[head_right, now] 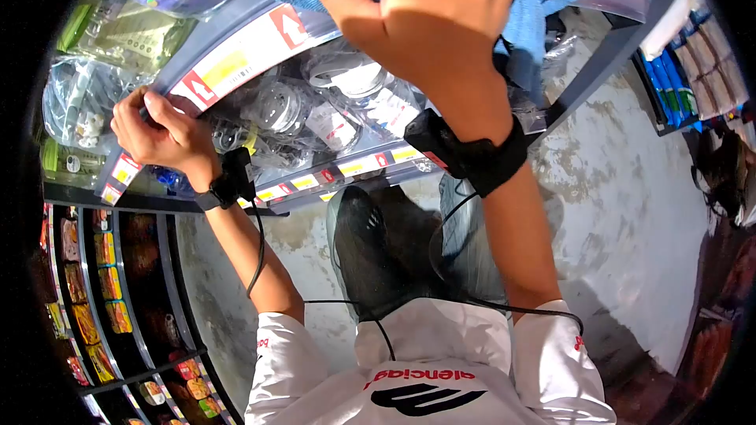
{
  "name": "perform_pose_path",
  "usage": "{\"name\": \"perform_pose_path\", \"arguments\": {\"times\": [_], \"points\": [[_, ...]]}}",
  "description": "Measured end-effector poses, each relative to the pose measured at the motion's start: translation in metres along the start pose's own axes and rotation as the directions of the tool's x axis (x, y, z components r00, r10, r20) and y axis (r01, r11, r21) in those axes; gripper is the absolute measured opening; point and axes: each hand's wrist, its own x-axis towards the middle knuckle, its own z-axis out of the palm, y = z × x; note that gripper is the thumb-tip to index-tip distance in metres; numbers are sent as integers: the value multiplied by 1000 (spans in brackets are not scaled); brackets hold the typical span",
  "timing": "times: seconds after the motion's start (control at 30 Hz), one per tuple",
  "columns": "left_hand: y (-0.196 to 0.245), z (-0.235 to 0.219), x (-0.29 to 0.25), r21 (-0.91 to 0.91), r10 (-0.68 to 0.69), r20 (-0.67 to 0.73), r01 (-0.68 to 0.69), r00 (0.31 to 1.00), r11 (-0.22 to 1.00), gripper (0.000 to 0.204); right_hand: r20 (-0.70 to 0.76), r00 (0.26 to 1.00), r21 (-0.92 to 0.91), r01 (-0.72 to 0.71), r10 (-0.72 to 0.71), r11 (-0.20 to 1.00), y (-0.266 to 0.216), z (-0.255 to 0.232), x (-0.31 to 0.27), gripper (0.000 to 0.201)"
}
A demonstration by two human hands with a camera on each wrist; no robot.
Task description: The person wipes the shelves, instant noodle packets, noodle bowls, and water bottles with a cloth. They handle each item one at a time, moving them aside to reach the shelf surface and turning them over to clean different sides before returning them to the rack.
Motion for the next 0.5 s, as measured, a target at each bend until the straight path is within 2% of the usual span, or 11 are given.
{"name": "perform_pose_path", "arguments": {"times": [0.13, 0.17, 0.27, 0.37, 0.5], "points": [[6, -3, 1, -13, -29, 42, 30, 999, 999, 19, 42, 999, -129, 7, -1, 992, -2, -5, 3, 23], [7, -5, 2, -15, -39, 59, 40, 998, 999, 18, -39, 999, -49, 2, -4, 999, -9, -6, 9, 16], [11, -6, 4, -28, -82, 82, 84, 993, 996, 16, 30, 999, -136, 35, -32, 990, 1, -1, 0, 26], [15, -10, 4, 6, -112, 120, 112, 986, 994, 19, 62, 998, -124, -7, 15, 992, -3, -2, 2, 27], [18, -9, 6, 15, -115, 84, 114, 990, 993, 17, 78, 996, -105, -40, 49, 994, -7, -5, 5, 27]]}}
